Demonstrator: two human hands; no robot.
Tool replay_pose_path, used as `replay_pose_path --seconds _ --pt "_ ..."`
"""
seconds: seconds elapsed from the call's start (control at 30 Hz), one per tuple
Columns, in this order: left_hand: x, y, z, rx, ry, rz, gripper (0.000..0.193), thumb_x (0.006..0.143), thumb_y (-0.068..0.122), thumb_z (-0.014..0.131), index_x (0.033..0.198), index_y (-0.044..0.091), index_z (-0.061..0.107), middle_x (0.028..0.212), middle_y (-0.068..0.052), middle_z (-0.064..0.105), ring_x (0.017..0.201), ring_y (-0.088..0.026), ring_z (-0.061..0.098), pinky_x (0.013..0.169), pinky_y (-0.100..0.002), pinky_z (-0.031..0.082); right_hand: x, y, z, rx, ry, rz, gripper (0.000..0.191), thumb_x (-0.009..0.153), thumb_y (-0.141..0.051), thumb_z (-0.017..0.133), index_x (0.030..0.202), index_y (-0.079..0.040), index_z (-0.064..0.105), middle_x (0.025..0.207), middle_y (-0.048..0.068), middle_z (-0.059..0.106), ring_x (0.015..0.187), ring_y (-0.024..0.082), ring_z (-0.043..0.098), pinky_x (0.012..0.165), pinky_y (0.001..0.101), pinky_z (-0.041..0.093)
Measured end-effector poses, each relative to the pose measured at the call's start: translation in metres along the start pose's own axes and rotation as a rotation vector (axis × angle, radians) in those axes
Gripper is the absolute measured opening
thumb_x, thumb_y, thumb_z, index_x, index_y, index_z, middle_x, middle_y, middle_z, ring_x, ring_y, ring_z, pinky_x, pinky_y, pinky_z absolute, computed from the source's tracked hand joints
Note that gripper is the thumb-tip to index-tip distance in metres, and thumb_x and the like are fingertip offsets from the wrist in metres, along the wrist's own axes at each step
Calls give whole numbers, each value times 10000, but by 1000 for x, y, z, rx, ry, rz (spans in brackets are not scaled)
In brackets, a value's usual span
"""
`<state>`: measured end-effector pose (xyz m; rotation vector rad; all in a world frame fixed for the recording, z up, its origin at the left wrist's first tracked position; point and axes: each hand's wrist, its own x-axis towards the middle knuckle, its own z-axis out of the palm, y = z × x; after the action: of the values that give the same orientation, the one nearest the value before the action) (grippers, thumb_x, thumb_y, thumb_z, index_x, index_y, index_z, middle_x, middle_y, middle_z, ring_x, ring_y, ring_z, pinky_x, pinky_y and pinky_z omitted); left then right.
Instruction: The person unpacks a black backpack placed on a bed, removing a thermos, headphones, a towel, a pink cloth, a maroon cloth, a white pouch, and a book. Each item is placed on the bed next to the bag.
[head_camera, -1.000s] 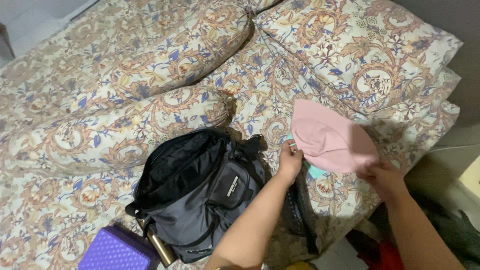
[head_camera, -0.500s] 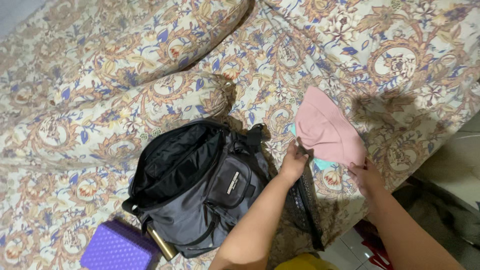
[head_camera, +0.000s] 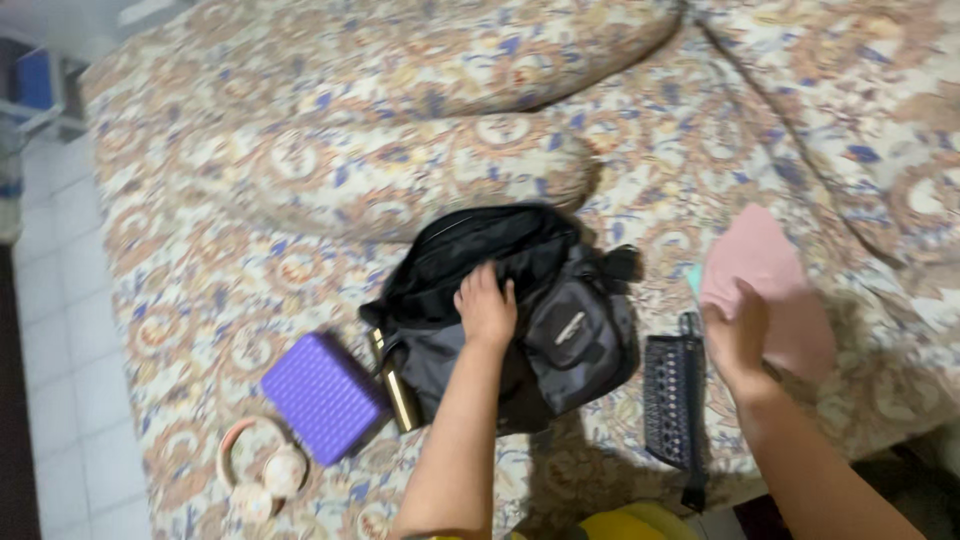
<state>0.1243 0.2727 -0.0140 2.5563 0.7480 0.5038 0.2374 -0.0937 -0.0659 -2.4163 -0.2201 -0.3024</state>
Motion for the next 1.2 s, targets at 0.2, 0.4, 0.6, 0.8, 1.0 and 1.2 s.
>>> replay_pose_path --seconds 0.2,0.4,0.6,0.8,1.0,1.2 --pt "-58 -67 -10 284 -1034 -193 638 1008 483 353 1576 194 365 1692 -147 204 1555 -354 200 1257 -539 132 -7 -168 48 139 -250 -503 433 836 -163 755 1241 -44 658 1294 263 608 1241 463 539 1073 533 421" --pt "-124 -77 20 95 -1346 -151 819 891 565 467 1622 240 296 1674 -91 313 1522 -293 339 1224 -485 268 -43 -240 87 2 -834 -795 267 895 -268 685 1102 -105 729 1159 115 717 1178 333 624 1040 455 470" --pt "-167 -77 19 9 -1444 24 839 897 610 629 1559 148 401 1606 -137 425 1462 -325 430 1172 -417 364 -95 -201 75 -966 -1367 -799 367 986 -365 461 1125 -239 776 1177 48 745 1172 233 682 1121 429 398" --pt "-147 -71 -16 17 -1006 141 653 870 469 666 1423 130 592 1482 -170 569 1371 -354 523 1137 -422 435 -126 -163 43 -939 -1327 -613 423 880 -380 560 1276 -311 692 1365 39 632 1286 213 603 1127 447 368" --pt "-136 -45 -64 239 -1165 23 841 763 210 908 1461 86 454 1516 -200 452 1404 -386 432 1124 -421 423 -129 -173 38 -900 -1334 -531 431 859 -435 632 1260 -290 698 1361 44 641 1302 225 595 1141 435 366" --pt "-158 -60 -15 334 -1050 -52 529 921 196 683 1419 79 547 1428 -143 602 1299 -330 590 1027 -400 514 -132 -215 41 -917 -1298 -484 635 744 -447 803 1311 -209 646 1307 39 659 1277 210 618 1074 415 441"
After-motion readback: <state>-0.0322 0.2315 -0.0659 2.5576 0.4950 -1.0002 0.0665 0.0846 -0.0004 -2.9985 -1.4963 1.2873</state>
